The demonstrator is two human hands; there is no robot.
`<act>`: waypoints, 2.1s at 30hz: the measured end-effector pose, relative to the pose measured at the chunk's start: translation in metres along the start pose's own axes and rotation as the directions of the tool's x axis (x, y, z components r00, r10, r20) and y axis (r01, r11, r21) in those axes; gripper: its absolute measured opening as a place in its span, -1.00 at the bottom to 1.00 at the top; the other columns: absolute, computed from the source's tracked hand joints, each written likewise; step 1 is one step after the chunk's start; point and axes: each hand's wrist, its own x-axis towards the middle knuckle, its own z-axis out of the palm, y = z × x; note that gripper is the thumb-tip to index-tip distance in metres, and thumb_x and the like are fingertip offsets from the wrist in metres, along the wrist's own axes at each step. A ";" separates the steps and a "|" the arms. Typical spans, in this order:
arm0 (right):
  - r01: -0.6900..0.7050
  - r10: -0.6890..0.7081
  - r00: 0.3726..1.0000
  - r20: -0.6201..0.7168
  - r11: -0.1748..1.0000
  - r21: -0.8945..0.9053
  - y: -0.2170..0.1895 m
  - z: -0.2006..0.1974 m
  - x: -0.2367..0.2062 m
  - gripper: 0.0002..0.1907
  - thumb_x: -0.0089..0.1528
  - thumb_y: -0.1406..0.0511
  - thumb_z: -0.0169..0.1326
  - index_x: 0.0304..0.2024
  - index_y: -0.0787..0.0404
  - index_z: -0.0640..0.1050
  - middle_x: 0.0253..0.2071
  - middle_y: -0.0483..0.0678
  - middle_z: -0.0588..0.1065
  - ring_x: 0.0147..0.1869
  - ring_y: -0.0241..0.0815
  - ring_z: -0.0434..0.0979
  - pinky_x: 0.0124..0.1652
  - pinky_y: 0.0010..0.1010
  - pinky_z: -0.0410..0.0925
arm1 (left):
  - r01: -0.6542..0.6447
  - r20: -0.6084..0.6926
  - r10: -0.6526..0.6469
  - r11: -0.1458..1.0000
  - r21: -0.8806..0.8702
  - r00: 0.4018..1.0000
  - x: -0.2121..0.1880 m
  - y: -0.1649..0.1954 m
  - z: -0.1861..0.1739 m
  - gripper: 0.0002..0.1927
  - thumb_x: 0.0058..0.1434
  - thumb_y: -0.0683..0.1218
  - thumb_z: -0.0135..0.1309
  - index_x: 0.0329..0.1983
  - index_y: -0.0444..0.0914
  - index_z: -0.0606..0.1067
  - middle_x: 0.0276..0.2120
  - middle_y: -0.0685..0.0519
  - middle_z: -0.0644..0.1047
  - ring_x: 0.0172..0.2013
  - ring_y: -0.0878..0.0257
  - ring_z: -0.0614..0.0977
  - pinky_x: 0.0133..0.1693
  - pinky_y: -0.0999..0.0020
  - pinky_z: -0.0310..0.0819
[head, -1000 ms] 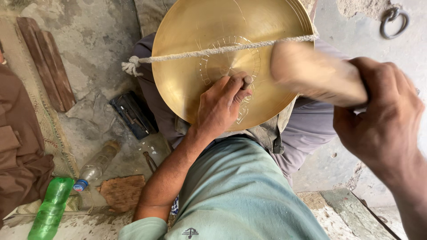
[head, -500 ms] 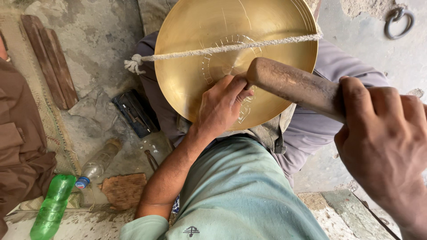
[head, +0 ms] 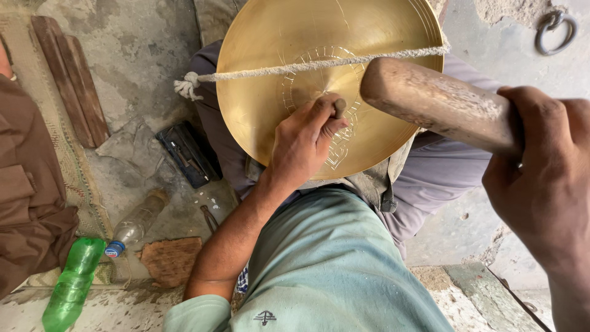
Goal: The person uses a wooden mallet and a small metal punch to engrave a decorative pattern onto a brass plate resting on their lap. They repeatedly strike the punch to deepen the lines of the design.
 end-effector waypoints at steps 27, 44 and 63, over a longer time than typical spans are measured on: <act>-0.186 0.160 0.982 0.101 0.915 0.357 -0.025 -0.013 0.047 -0.56 0.18 0.50 0.17 0.11 0.29 0.45 -0.10 0.04 0.51 -0.04 -0.07 0.55 -0.12 -0.32 0.46 | -0.014 0.061 0.007 0.993 0.118 0.998 -0.001 -0.006 0.001 -0.75 0.43 -0.08 0.16 0.07 -0.21 0.40 -0.26 0.00 0.51 -0.24 0.03 0.64 -0.24 0.12 0.52; -0.208 0.202 0.978 0.051 0.929 0.306 -0.022 0.001 0.033 -0.53 0.20 0.48 0.22 0.11 0.39 0.34 -0.16 0.11 0.54 -0.16 -0.11 0.60 -0.19 -0.33 0.48 | -0.057 0.101 0.049 0.995 0.076 0.994 0.001 -0.006 -0.003 -0.72 0.47 -0.11 0.09 0.19 -0.15 0.37 -0.16 0.05 0.55 -0.17 0.08 0.67 -0.17 0.16 0.57; -0.108 0.111 0.992 0.067 0.993 -0.037 -0.023 -0.003 0.014 -0.54 0.21 0.54 0.23 0.18 0.36 0.51 -0.17 0.23 0.53 -0.14 0.04 0.56 -0.17 -0.26 0.45 | -0.050 0.153 0.032 0.992 0.117 0.988 0.007 -0.003 -0.007 -0.69 0.44 -0.16 0.11 0.18 -0.08 0.36 -0.21 0.10 0.56 -0.18 0.14 0.68 -0.21 0.19 0.58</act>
